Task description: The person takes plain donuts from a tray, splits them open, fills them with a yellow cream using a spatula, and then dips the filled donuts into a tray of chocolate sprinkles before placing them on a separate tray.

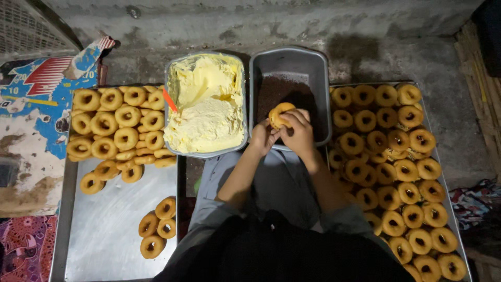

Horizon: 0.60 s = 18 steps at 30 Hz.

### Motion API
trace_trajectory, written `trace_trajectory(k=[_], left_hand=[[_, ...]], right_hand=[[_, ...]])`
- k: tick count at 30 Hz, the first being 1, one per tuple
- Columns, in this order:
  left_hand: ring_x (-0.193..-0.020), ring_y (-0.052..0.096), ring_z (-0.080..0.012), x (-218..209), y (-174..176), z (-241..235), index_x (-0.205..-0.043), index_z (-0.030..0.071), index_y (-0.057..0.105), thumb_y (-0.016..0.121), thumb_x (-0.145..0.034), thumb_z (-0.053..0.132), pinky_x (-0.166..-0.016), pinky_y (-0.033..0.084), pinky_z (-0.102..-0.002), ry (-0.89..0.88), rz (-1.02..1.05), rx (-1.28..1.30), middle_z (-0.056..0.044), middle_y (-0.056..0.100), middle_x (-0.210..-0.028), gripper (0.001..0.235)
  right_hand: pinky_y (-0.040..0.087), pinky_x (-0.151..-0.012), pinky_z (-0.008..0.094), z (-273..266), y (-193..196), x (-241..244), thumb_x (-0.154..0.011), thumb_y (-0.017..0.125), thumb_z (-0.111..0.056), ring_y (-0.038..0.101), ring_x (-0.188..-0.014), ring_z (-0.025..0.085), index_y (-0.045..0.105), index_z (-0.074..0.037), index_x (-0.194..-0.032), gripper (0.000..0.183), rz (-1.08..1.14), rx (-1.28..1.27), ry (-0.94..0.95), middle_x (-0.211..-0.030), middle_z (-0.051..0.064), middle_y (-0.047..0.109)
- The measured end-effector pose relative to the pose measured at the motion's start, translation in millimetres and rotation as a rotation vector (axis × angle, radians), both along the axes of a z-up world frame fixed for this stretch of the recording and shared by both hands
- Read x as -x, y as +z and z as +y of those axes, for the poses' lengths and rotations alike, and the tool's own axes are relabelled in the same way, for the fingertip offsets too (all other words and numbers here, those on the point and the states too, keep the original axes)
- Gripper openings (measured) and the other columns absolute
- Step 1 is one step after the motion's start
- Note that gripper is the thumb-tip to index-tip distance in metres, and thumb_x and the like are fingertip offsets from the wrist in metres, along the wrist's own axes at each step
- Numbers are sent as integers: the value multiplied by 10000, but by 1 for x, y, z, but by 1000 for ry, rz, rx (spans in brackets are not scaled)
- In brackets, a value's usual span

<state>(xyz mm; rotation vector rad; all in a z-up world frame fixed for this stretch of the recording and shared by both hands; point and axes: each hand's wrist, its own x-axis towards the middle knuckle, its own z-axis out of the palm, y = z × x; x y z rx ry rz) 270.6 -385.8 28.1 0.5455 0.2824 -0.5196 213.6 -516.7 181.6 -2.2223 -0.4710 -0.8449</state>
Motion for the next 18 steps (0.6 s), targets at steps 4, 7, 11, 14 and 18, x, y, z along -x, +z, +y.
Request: trace_trajectory(k=[4,7,11,14,18], left_hand=[[-909,615,-228,-2,11,-2,-1300,-43,564,391,-1114,167,-986,593,-489,5,-87,116,-161,640,-1141,330],[-1140,642,-301,5,40,-7,-1301,-23,543,396,-1053,172,-968,600,-449,-109,48,-85,-190,611,-1282,348],[-1227,527,-305,16,90,-11,-1364,46,545,494,-1030,192,-978,579,-476,-318,17,-376,-97,525,-1400,368],[-1249,533,-230,43,106,9,-1401,112,575,556,-1014,225,-1012,557,-408,-279,-154,-554,-49,553,-1397,404],[-1119,612,-206,82,101,75,-1358,49,640,611,-1006,183,-959,541,-371,-36,-203,-429,-91,642,-1218,378]], right_hand=[[470,-1073,473,1,3,-3,-931,760,-123,607,-1243,305,604,-29,-1333,442,194,-459,-110,-1353,135,641],[549,-931,489,-26,-19,0,-846,721,-244,650,-1096,284,590,-199,-1253,430,986,-1453,-47,-1208,84,643],[552,-992,460,-75,-74,19,-953,699,-325,661,-1153,295,651,-31,-1275,438,779,-1563,307,-1240,151,673],[538,-1000,465,-138,-108,52,-948,699,-306,647,-1162,305,644,-28,-1279,436,641,-1599,243,-1251,158,660],[520,-1012,472,-231,-112,117,-942,699,-282,629,-1174,318,636,-23,-1286,435,494,-1331,-180,-1264,167,644]])
